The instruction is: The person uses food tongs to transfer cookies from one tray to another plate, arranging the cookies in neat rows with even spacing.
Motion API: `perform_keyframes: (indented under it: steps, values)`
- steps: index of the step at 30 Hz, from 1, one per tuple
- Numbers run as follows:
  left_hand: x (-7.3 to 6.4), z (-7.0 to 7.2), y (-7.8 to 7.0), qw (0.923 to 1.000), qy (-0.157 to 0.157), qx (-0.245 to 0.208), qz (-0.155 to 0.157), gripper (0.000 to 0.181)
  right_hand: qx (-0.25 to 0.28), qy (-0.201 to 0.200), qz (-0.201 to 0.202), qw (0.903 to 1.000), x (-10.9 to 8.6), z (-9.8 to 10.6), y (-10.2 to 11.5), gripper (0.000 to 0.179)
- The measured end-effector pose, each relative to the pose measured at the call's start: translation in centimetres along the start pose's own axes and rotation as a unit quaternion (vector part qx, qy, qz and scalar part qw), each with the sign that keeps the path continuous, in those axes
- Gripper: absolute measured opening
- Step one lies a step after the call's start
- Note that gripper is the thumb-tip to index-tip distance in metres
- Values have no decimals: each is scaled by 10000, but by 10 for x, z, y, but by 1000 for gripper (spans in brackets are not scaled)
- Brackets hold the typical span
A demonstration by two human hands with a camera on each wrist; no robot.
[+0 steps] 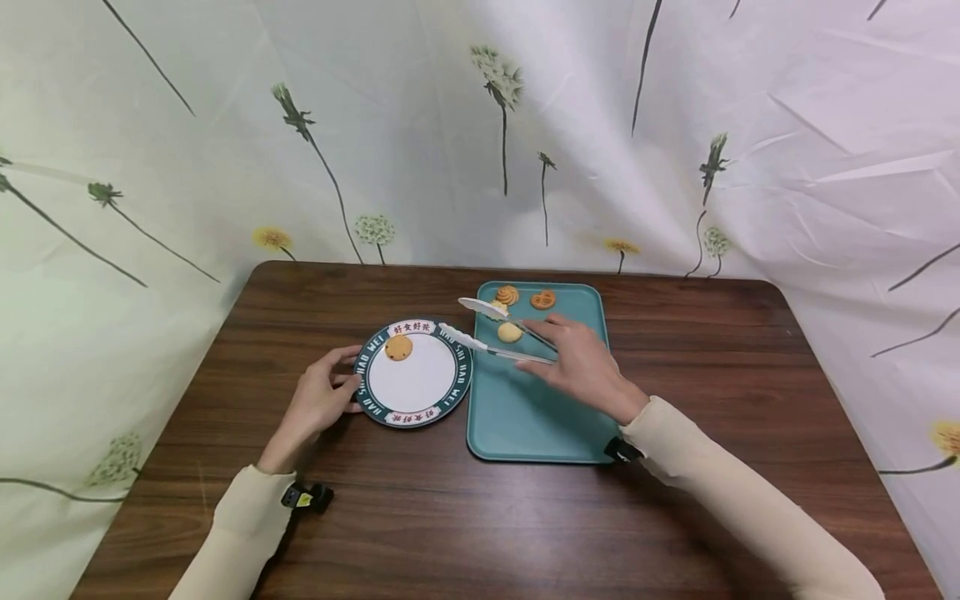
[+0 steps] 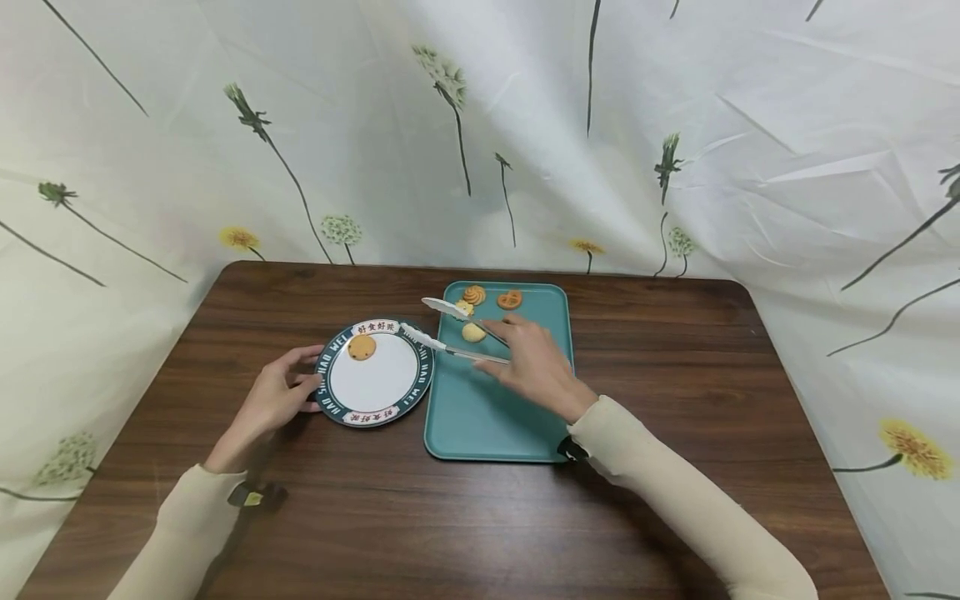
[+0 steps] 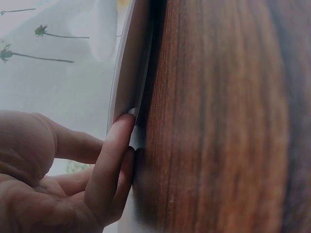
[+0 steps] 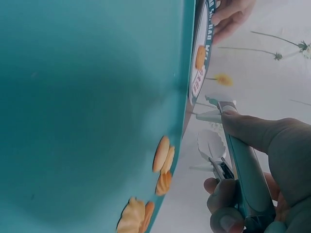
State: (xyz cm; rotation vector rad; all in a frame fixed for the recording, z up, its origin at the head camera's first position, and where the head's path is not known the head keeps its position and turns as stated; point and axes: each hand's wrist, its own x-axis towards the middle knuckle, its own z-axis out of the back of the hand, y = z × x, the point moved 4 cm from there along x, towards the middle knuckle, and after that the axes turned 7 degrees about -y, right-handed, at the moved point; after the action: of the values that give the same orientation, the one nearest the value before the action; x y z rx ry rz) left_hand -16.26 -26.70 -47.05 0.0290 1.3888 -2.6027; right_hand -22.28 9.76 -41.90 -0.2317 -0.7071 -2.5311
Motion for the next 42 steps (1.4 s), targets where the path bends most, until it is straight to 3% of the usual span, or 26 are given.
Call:
perform_keyframes:
  steps: [13, 29, 42]
  values:
    - [1, 0, 2, 10000, -32, 48, 49, 51, -275, -181, -91, 9994, -20, 18, -25, 62]
    - [2, -2, 0, 9999, -4, 69, 107, 51, -398, -134, -512, 9978, -43, 41, -51, 64]
    - [2, 0, 1, 9999, -31, 87, 61, 52, -565, -145, -611, 9964, -58, 55, -64, 61]
